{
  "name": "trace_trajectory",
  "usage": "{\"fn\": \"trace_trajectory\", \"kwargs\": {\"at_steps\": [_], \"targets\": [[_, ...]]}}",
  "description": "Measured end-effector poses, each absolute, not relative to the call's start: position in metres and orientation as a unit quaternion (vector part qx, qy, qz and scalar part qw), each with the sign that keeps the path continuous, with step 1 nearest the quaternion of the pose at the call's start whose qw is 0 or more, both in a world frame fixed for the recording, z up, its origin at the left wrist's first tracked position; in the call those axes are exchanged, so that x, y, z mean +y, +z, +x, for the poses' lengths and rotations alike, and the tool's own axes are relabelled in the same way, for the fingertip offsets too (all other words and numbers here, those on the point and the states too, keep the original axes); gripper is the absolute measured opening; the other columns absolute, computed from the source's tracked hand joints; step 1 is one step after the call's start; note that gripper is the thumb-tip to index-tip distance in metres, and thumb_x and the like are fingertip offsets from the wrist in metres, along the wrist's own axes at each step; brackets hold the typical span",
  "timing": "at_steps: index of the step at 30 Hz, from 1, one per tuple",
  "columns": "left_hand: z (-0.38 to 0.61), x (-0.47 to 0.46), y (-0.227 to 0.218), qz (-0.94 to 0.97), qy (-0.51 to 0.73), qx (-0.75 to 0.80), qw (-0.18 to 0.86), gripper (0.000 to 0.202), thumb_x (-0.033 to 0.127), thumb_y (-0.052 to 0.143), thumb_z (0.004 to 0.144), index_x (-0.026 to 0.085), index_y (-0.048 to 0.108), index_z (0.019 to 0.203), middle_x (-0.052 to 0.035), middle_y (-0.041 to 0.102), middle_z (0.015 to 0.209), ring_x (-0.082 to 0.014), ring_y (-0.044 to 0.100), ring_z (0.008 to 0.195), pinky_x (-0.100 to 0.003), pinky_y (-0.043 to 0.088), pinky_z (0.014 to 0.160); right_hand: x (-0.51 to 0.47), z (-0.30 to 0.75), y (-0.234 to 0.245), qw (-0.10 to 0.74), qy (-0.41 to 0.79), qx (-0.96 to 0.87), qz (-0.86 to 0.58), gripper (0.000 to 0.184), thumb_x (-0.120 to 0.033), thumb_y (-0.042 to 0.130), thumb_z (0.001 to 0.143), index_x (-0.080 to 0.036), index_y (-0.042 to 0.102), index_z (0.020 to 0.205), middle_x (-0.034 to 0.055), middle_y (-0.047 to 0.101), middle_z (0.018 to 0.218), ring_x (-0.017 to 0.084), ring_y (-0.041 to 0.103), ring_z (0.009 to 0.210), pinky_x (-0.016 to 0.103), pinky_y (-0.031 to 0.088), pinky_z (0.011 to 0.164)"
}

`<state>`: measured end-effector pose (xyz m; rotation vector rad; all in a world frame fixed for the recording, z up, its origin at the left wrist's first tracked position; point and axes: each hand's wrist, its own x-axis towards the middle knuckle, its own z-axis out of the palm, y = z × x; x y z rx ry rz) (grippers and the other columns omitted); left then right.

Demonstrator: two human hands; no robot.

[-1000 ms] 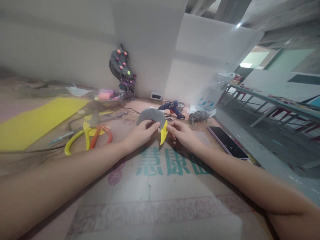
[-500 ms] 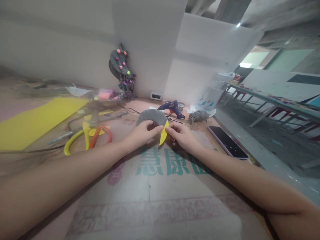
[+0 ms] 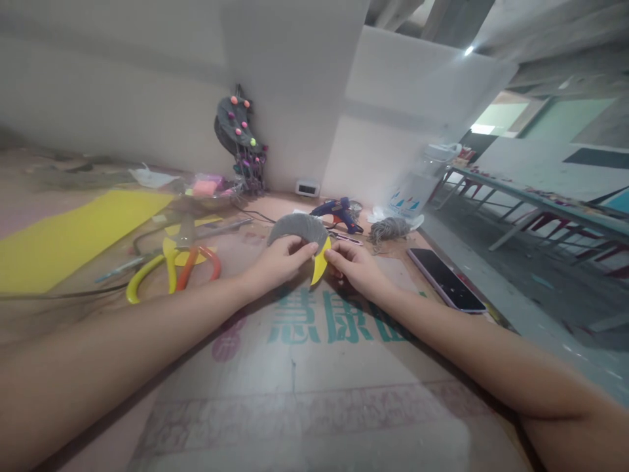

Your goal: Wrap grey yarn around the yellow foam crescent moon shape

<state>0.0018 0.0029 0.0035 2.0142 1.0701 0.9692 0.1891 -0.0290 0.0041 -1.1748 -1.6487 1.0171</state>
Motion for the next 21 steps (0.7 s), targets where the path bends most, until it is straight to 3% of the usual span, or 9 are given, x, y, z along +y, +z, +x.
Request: {"fn": "trace_trajectory", "kwargs": {"at_steps": [21], "targets": [[0.0016, 0.0047, 0.0017, 0.766, 0.370, 0.422, 0.314, 0.041, 0.051, 0.047, 0.089, 0.018, 0.055, 0.067, -0.0001, 0.056, 0.065, -0.0164, 0.050, 0.066, -0.028, 0.034, 0.060, -0.0283, 0.1902, 0.0041, 0.416, 0.397, -0.675, -0.464, 0.036, -0.052, 0.060, 0.084, -0.019, 0.052, 0.074, -0.0067, 0.048, 0.055, 0.008, 0.041, 0.045, 0.021, 0.034, 0.043]]}}
